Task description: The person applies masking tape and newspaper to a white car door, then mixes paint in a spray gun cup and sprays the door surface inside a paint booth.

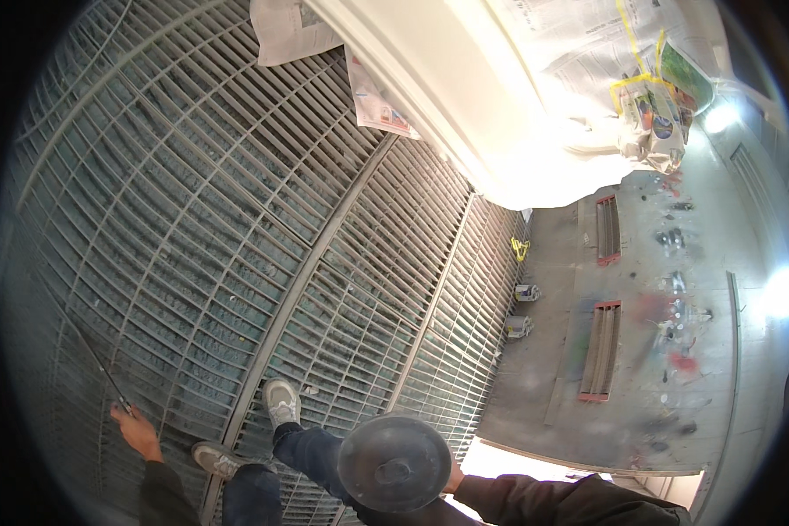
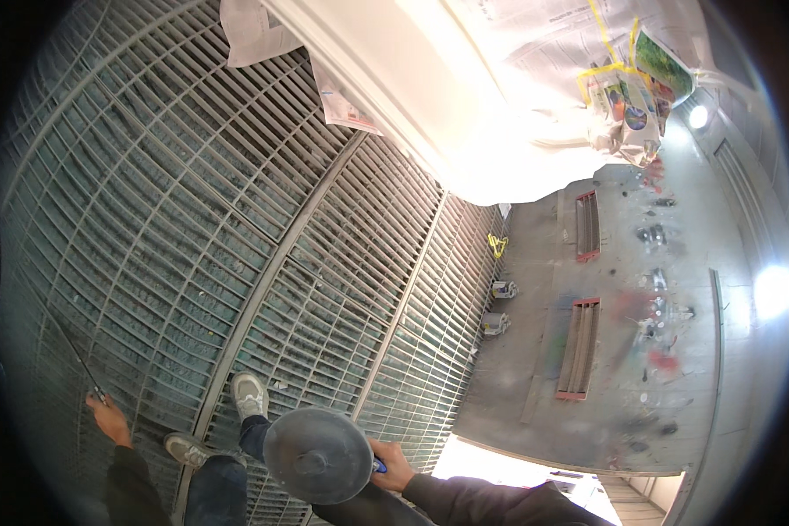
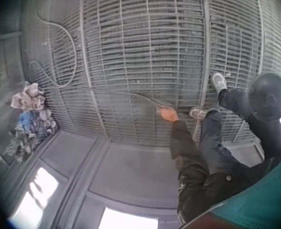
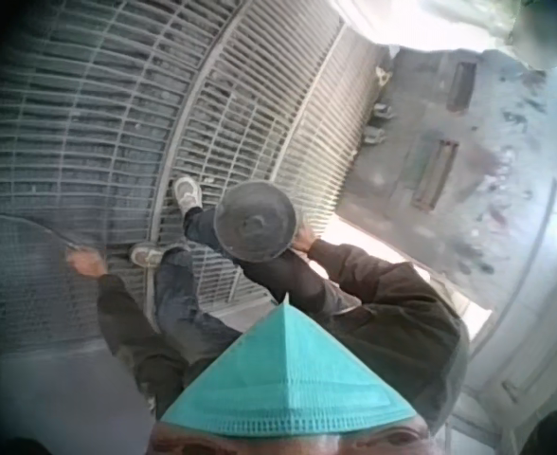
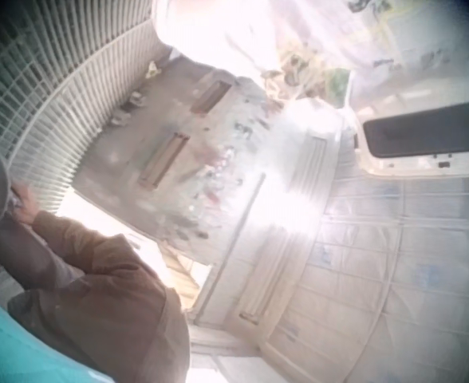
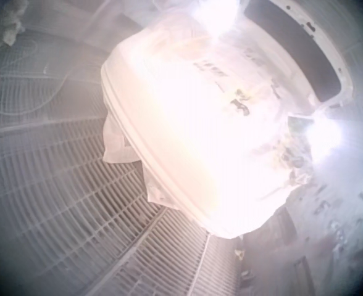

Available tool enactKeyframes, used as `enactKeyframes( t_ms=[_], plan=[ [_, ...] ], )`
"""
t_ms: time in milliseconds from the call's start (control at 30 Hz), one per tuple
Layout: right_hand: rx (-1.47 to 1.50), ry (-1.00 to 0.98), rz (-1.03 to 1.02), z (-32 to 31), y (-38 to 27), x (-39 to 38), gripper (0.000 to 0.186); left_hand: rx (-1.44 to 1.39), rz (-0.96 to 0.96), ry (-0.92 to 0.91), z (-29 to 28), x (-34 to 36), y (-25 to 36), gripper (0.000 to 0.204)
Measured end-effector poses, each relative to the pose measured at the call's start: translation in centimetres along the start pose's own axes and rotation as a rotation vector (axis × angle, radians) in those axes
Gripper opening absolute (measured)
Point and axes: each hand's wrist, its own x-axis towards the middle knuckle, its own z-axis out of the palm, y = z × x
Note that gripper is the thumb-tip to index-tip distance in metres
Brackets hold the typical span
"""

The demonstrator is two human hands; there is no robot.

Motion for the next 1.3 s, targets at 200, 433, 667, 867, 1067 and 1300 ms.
enactKeyframes(
  t_ms=[200,433,667,867,1067,1300],
  plan=[
    [-0.114,-0.183,-0.127,-4.8,-5.4,-2.7,0.074,0.4,0.332,0.111,-14.7,-5.2,1.6,0.025],
    [0.055,-0.157,-0.252,-10.1,-9.8,-7.1,0.07,0.486,-0.082,-0.079,-27.4,-20.8,0.9,0.043],
    [0.163,-0.03,-0.386,-13.7,-6.0,-14.3,0.065,0.641,-0.179,-0.402,-28.7,-41.7,-7.4,0.037],
    [0.24,0.067,-0.398,-15.8,1.6,-24.0,0.057,0.402,-0.025,-0.407,-30.8,-51.7,-2.9,0.036],
    [0.247,0.044,-0.48,-20.9,5.8,-35.6,0.054,0.232,0.034,-0.387,-36.2,-65.8,-1.2,0.036],
    [0.236,-0.041,-0.691,-28.9,8.0,-43.9,0.054,0.18,-0.045,-0.424,-36.5,-84.3,-1.7,0.035]
  ],
)
